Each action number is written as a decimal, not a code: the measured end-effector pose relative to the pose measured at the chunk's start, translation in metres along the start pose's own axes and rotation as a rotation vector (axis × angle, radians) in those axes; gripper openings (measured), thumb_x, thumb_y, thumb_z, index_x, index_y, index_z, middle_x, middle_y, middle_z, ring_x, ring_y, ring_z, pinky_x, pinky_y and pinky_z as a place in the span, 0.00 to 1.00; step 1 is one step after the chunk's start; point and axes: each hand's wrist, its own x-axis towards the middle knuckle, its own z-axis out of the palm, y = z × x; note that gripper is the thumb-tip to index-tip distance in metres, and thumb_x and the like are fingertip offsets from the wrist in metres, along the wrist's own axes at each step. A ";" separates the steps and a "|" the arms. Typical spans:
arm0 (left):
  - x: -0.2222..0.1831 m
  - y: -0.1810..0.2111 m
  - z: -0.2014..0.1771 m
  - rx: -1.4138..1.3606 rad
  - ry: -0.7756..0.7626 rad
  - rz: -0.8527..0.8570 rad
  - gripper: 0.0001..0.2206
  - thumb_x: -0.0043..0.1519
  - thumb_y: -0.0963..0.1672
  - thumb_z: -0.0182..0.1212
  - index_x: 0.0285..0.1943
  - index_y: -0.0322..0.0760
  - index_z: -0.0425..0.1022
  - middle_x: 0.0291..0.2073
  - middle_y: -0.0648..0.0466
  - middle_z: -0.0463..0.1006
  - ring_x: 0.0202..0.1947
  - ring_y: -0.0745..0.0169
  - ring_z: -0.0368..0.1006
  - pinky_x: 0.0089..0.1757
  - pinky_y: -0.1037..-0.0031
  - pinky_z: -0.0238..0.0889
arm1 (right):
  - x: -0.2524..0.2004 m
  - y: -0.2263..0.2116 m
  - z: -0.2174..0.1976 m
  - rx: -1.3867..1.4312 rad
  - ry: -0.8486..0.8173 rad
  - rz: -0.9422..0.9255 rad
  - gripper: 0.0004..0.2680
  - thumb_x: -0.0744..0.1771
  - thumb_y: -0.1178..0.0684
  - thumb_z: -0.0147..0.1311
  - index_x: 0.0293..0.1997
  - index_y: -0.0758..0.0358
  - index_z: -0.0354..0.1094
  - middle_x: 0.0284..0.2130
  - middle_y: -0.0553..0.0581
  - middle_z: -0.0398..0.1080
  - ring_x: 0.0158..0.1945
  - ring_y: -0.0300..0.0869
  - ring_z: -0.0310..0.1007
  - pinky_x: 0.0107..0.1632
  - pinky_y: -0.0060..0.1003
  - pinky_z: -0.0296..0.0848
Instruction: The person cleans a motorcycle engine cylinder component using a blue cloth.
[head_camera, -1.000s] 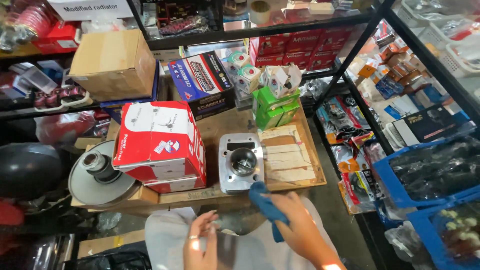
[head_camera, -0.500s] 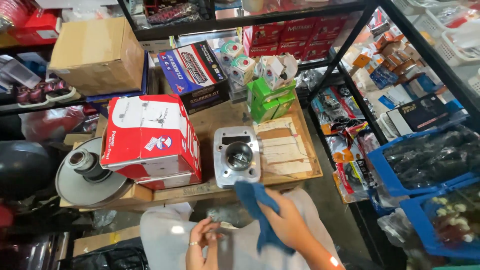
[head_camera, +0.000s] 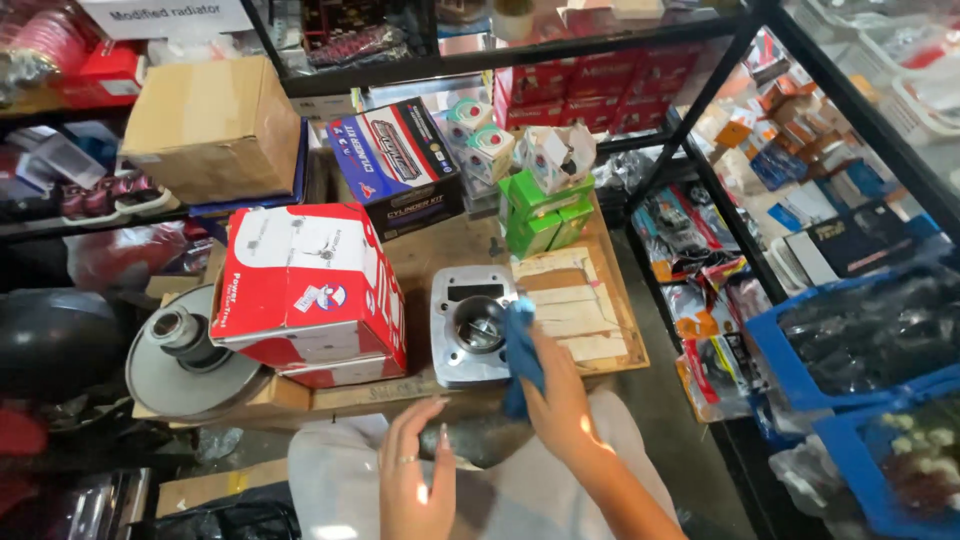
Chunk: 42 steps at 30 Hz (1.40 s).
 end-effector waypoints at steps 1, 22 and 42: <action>0.013 0.011 0.003 -0.002 0.008 -0.007 0.18 0.60 0.39 0.60 0.61 0.36 0.72 0.57 0.46 0.78 0.59 0.48 0.74 0.60 0.63 0.61 | -0.017 0.006 -0.006 -0.003 -0.009 -0.004 0.23 0.61 0.66 0.53 0.64 0.68 0.60 0.56 0.68 0.67 0.60 0.62 0.64 0.63 0.47 0.62; 0.103 0.003 0.085 0.106 0.105 -0.099 0.36 0.51 0.48 0.76 0.66 0.34 0.61 0.53 0.47 0.77 0.66 0.42 0.66 0.70 0.42 0.35 | -0.104 0.111 -0.026 0.554 0.112 0.747 0.16 0.67 0.53 0.52 0.61 0.68 0.67 0.52 0.53 0.74 0.55 0.38 0.70 0.59 0.32 0.65; 0.080 0.004 0.086 0.145 0.057 0.132 0.29 0.68 0.51 0.56 0.73 0.29 0.59 0.67 0.37 0.70 0.71 0.36 0.63 0.68 0.48 0.47 | 0.031 -0.020 -0.016 -0.299 -0.070 -0.082 0.24 0.58 0.66 0.55 0.62 0.60 0.66 0.61 0.59 0.70 0.49 0.57 0.61 0.59 0.44 0.62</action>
